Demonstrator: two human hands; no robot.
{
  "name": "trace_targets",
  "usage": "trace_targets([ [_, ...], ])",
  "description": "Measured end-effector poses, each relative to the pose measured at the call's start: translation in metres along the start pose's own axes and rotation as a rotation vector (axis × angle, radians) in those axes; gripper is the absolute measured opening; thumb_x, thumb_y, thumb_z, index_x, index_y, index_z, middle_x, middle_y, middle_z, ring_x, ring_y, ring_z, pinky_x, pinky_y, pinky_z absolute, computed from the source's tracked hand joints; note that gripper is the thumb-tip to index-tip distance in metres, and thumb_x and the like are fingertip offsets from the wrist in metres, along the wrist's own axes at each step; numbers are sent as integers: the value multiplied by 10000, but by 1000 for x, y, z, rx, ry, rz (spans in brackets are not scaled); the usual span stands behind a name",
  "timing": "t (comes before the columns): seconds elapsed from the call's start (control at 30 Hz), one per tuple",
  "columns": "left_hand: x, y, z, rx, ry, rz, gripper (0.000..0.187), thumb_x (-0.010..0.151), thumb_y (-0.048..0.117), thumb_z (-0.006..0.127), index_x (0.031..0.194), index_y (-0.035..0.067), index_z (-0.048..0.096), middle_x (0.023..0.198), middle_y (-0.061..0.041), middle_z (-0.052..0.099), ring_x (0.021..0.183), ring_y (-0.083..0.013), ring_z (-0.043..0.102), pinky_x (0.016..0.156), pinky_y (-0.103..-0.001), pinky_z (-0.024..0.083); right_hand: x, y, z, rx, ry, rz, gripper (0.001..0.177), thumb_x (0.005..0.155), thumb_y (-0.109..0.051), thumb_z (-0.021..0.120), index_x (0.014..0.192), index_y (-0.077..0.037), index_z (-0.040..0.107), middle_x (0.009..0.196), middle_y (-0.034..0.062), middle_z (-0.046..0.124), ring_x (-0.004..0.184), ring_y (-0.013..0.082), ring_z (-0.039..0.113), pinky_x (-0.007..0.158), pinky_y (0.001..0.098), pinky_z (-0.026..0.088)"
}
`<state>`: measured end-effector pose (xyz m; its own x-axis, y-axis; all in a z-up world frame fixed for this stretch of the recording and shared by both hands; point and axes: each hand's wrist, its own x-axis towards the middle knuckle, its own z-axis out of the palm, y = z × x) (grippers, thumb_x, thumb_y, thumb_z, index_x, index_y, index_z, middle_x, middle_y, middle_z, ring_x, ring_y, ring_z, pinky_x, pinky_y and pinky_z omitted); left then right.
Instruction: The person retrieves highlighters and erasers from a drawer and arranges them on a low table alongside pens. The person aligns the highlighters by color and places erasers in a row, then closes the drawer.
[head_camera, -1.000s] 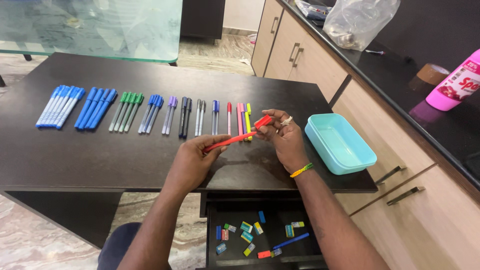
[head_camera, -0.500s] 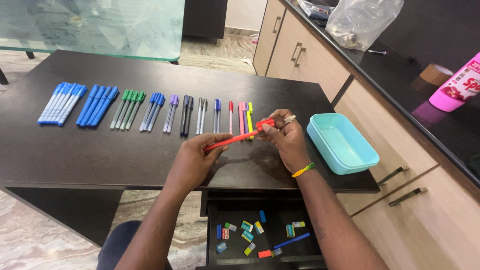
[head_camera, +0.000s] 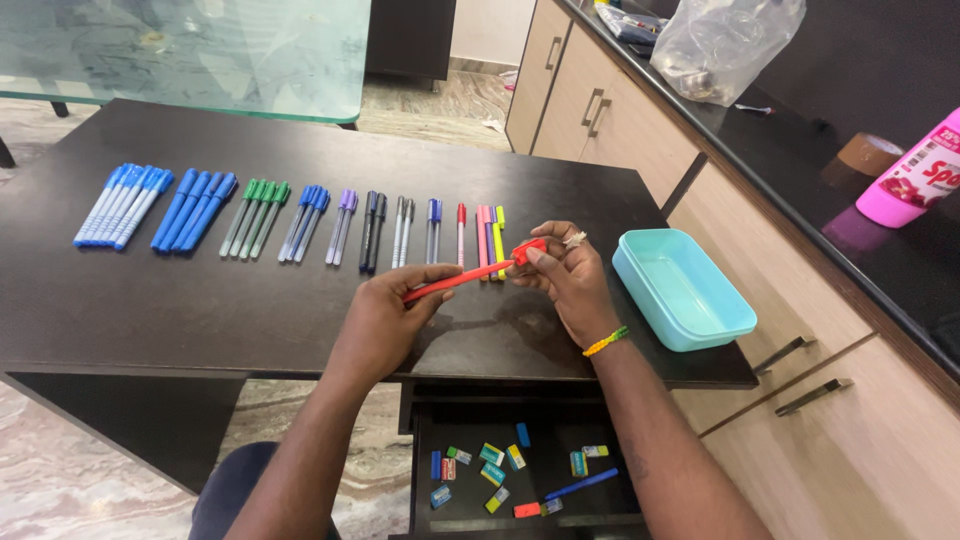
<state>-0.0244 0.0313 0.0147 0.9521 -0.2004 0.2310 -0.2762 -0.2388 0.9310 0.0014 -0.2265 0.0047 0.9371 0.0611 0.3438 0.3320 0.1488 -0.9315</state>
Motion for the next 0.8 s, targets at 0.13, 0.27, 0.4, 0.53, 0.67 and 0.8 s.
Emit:
trace_targets([
  [0.13, 0, 3, -1, 29, -7, -2, 308, 895, 123, 738, 1195, 172, 785, 717, 0, 703, 603, -53, 515, 560, -249, 460, -1, -1, 2, -54, -29, 1, 248, 1000, -78, 632, 1220, -41, 526, 1047, 110, 730, 942, 183, 739, 817, 339, 620],
  [0.27, -1, 3, -1, 32, -3, -13, 312, 893, 130, 738, 1198, 177, 782, 750, -13, 743, 601, -56, 534, 564, -260, 470, -1, 1, 0, -97, -57, -29, 293, 960, -47, 688, 1220, -40, 552, 1042, 120, 744, 924, 170, 730, 807, 308, 598],
  [0.4, -1, 3, 0, 22, 0, 16, 300, 886, 158, 755, 1185, 159, 784, 817, -16, 790, 615, -54, 576, 588, -248, 513, 1, 8, -2, -148, -89, -67, 268, 909, 12, 741, 1151, 1, 627, 1081, 109, 755, 936, 152, 720, 842, 294, 595],
  [0.53, -1, 3, 1, 12, 2, 0, 287, 886, 191, 763, 1168, 141, 785, 879, -20, 813, 670, -46, 648, 619, -239, 559, 0, 12, -6, -180, -148, -131, 223, 905, 46, 755, 1117, 37, 685, 1096, 83, 730, 955, 155, 719, 849, 289, 581],
  [0.67, 0, 2, 1, -53, -14, 36, 284, 889, 184, 750, 1163, 115, 776, 939, -17, 819, 724, -40, 702, 638, -243, 603, 0, 11, -3, -192, -115, -89, 247, 902, 34, 745, 1139, 7, 683, 1034, 76, 741, 915, 137, 707, 819, 277, 580],
  [0.8, 0, 2, 1, -21, -26, -27, 287, 891, 178, 742, 1171, 127, 780, 905, -27, 820, 657, -75, 701, 626, -250, 589, -2, 8, 0, -204, -76, -36, 251, 874, 32, 740, 1113, -20, 684, 990, 71, 745, 884, 125, 715, 766, 271, 581],
])
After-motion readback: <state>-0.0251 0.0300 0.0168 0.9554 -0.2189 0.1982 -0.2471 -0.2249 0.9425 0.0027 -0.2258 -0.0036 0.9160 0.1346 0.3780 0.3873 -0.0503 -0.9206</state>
